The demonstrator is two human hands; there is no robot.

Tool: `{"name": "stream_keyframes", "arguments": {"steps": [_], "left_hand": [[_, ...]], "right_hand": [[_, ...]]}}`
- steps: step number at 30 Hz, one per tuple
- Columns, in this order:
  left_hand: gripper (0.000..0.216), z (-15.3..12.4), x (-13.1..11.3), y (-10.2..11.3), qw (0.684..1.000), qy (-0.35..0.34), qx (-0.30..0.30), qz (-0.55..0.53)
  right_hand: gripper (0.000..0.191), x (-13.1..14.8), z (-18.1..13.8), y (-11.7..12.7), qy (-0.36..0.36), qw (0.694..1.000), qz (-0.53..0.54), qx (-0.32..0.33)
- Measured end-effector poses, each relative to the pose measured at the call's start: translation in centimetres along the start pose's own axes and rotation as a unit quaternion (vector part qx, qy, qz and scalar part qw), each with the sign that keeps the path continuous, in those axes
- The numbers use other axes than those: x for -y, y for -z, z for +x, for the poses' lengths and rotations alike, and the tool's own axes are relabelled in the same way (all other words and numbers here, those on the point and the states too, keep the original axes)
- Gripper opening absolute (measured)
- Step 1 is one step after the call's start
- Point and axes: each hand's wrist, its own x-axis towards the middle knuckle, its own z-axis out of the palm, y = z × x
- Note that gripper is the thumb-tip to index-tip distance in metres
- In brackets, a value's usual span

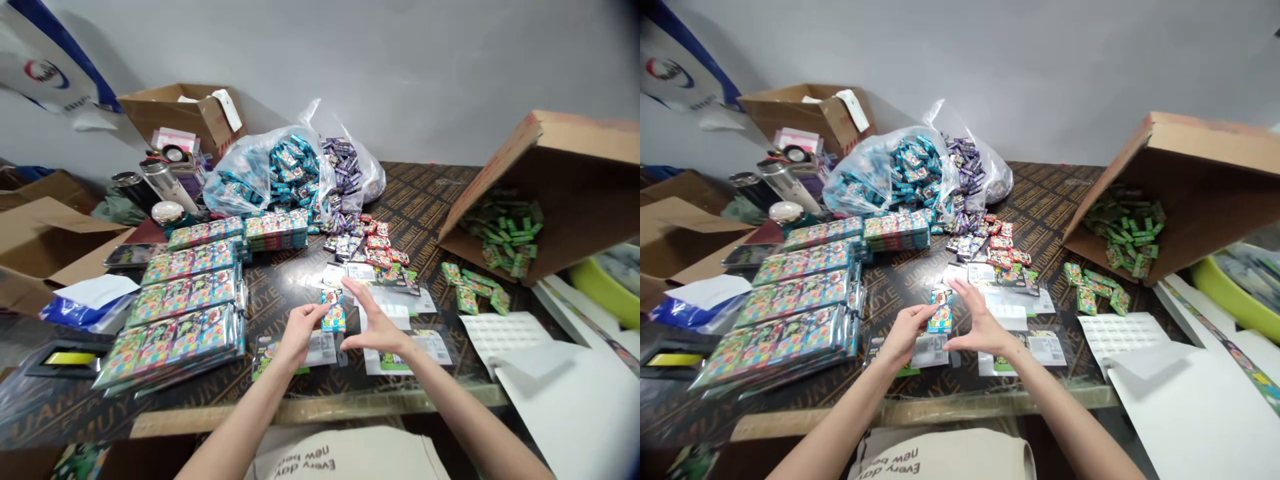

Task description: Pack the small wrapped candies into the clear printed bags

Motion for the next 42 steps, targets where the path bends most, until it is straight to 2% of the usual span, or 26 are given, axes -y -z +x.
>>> {"name": "stream_keyframes", "arguments": {"steps": [3, 5, 7, 10, 12, 14, 16, 19, 21, 24, 26, 28, 30, 33, 34, 37, 39, 41, 42], "left_hand": [[0.037, -0.9, 0.5, 0.1, 0.996, -0.018, 0.05, 0.073], [0.043, -1.3, 0.9, 0.9, 0.973, -0.073, 0.086, 0.203], [0.063, -1.8, 1.7, 2.1, 0.909, -0.149, 0.106, 0.373], [0.099, -2.4, 3.2, 3.8, 0.784, -0.211, 0.128, 0.57], [0.101, -2.7, 3.9, 4.4, 0.745, -0.215, 0.124, 0.62], [0.099, -2.8, 3.9, 4.4, 0.745, -0.223, 0.11, 0.62], [0.099, -2.8, 3.4, 4.3, 0.763, -0.236, 0.101, 0.593], [0.101, -2.9, 2.5, 3.9, 0.787, -0.246, 0.115, 0.554], [0.101, -2.9, 2.1, 3.8, 0.796, -0.246, 0.126, 0.539], [0.101, -2.8, 2.0, 3.8, 0.811, -0.245, 0.096, 0.523], [0.102, -2.6, 2.0, 3.8, 0.819, -0.242, 0.074, 0.515], [0.102, -2.3, 1.9, 3.9, 0.822, -0.24, 0.068, 0.511], [0.103, -2.0, 2.0, 4.0, 0.822, -0.237, 0.067, 0.513], [0.104, -1.6, 2.4, 3.9, 0.808, -0.233, 0.074, 0.536], [0.103, -1.6, 2.7, 3.9, 0.798, -0.229, 0.08, 0.551], [0.099, -1.5, 3.7, 4.0, 0.762, -0.204, 0.1, 0.607], [0.096, -1.3, 4.2, 4.3, 0.748, -0.181, 0.103, 0.631], [0.093, -1.0, 4.0, 4.6, 0.762, -0.17, 0.087, 0.618], [0.089, -0.9, 3.7, 4.8, 0.784, -0.172, 0.068, 0.593]], "right_hand": [[0.077, 0.3, -1.8, -0.2, 0.017, 0.999, -0.042, -0.028], [0.065, -0.3, -2.9, 0.0, -0.002, 0.995, -0.072, -0.074], [0.06, -1.3, -4.1, 0.0, -0.03, 0.988, -0.113, -0.101], [0.062, -2.8, -5.8, -0.3, -0.052, 0.982, -0.163, -0.08], [0.067, -3.4, -6.5, -0.8, -0.049, 0.982, -0.174, -0.053], [0.069, -3.4, -6.9, -1.3, -0.043, 0.984, -0.167, -0.036], [0.071, -3.1, -6.9, -1.6, -0.039, 0.989, -0.142, -0.023], [0.075, -2.6, -6.6, -1.6, -0.033, 0.995, -0.091, 0.01], [0.085, -2.4, -6.4, -1.6, -0.025, 0.996, -0.077, 0.021], [0.098, -1.9, -6.3, -1.8, -0.032, 0.994, -0.096, -0.048], [0.086, -1.4, -6.0, -2.0, -0.033, 0.993, -0.097, -0.063], [0.067, -1.3, -5.0, -2.1, -0.011, 0.996, -0.087, -0.012], [0.057, -2.2, -2.7, -1.6, -0.004, 0.994, -0.109, -0.003], [0.065, -5.2, 2.7, -0.2, -0.057, 0.965, -0.23, -0.114], [0.07, -6.5, 4.8, 0.4, -0.073, 0.95, -0.275, -0.127], [0.072, -9.7, 10.2, 1.6, -0.091, 0.933, -0.339, -0.08], [0.055, -10.7, 12.6, 2.0, -0.084, 0.939, -0.331, -0.038], [0.037, -10.7, 13.7, 2.1, -0.074, 0.947, -0.313, -0.019], [0.033, -10.3, 13.7, 2.1, -0.07, 0.95, -0.305, -0.019]]}}
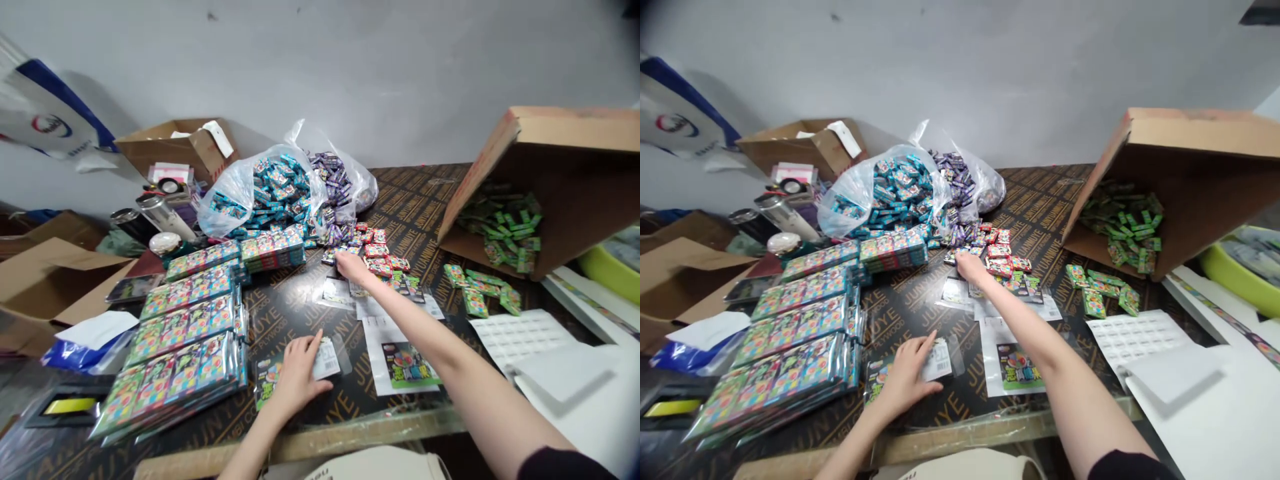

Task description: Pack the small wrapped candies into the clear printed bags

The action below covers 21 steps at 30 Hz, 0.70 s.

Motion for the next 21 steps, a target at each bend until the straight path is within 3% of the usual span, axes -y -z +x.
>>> {"name": "stream_keyframes", "arguments": {"steps": [2, 5, 9, 12, 14, 16, 18, 21], "left_hand": [[0.076, 0.5, 0.0, 1.0, 0.992, 0.035, -0.067, -0.102], [0.053, 1.5, -0.9, 2.5, 0.936, 0.103, -0.13, -0.309], [0.035, 2.4, -2.8, 2.5, 0.864, 0.129, -0.039, -0.485], [0.035, 2.2, -4.0, 1.5, 0.838, 0.145, -0.035, -0.525], [0.036, 1.9, -4.3, 1.0, 0.848, 0.134, -0.037, -0.511], [0.038, 1.4, -4.0, 0.7, 0.887, 0.101, -0.027, -0.449], [0.041, 0.9, -3.1, 0.6, 0.945, 0.05, -0.037, -0.322], [0.078, 0.1, -1.1, 0.2, 0.995, -0.021, -0.055, -0.076]], "right_hand": [[0.033, 1.1, -1.0, 0.8, 0.005, 1.0, 0.018, -0.01], [0.032, 3.5, -4.6, 2.3, 0.05, 0.988, 0.145, 0.013], [0.031, 6.5, -10.7, 4.0, 0.078, 0.942, 0.317, 0.078], [0.067, 7.7, -14.2, 4.5, 0.063, 0.955, 0.288, 0.014], [0.087, 7.8, -15.9, 4.5, 0.073, 0.966, 0.248, -0.007], [0.081, 7.5, -17.1, 4.1, 0.079, 0.973, 0.215, -0.012], [0.072, 6.7, -18.0, 3.4, 0.064, 0.979, 0.19, -0.036], [0.075, 5.1, -18.9, 2.0, 0.055, 0.984, 0.157, -0.058]]}}
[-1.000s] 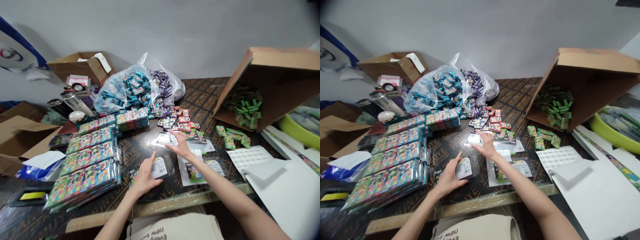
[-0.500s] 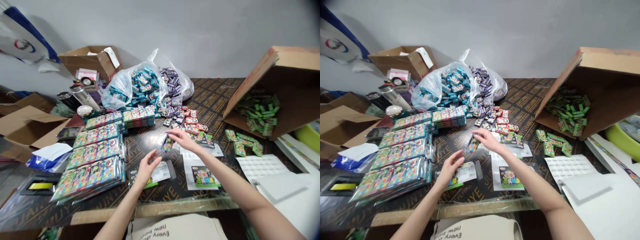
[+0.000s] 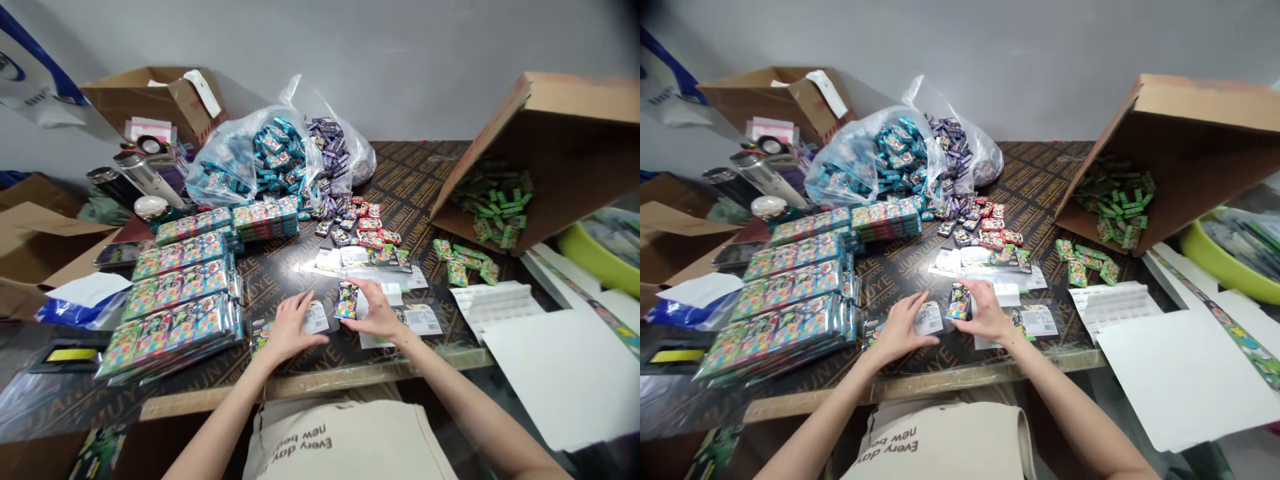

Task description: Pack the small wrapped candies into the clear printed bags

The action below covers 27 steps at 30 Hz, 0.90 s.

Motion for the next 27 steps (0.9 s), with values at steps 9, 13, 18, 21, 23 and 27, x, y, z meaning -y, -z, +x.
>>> {"name": "stream_keyframes", "arguments": {"steps": [9, 13, 18, 21, 23, 27], "left_hand": [[0.103, -1.2, 0.5, 0.6, 0.994, -0.08, 0.031, 0.065], [0.098, -1.1, 0.1, 0.8, 0.995, -0.086, 0.026, 0.033], [0.099, -0.6, 0.0, 0.7, 0.998, -0.053, -0.014, 0.022], [0.1, -0.5, 0.0, 0.5, 0.998, -0.055, -0.003, 0.03], [0.099, -0.6, 0.3, 0.2, 0.998, -0.056, 0.008, 0.041], [0.097, -1.0, 1.3, -0.5, 0.995, -0.047, 0.037, 0.082]], "right_hand": [[0.085, -0.8, -0.9, -0.8, 0.048, 0.99, -0.005, 0.135], [0.101, -0.3, -0.8, -0.9, 0.053, 0.992, -0.014, 0.111], [0.073, 0.7, -0.9, -1.5, -0.005, 0.999, 0.022, 0.046], [0.055, -1.3, 1.2, -0.5, -0.019, 0.999, -0.033, 0.013], [0.056, -4.4, 3.7, 1.0, -0.096, 0.983, -0.133, -0.08], [0.051, -10.3, 8.2, 4.4, -0.146, 0.963, -0.224, -0.043]]}}
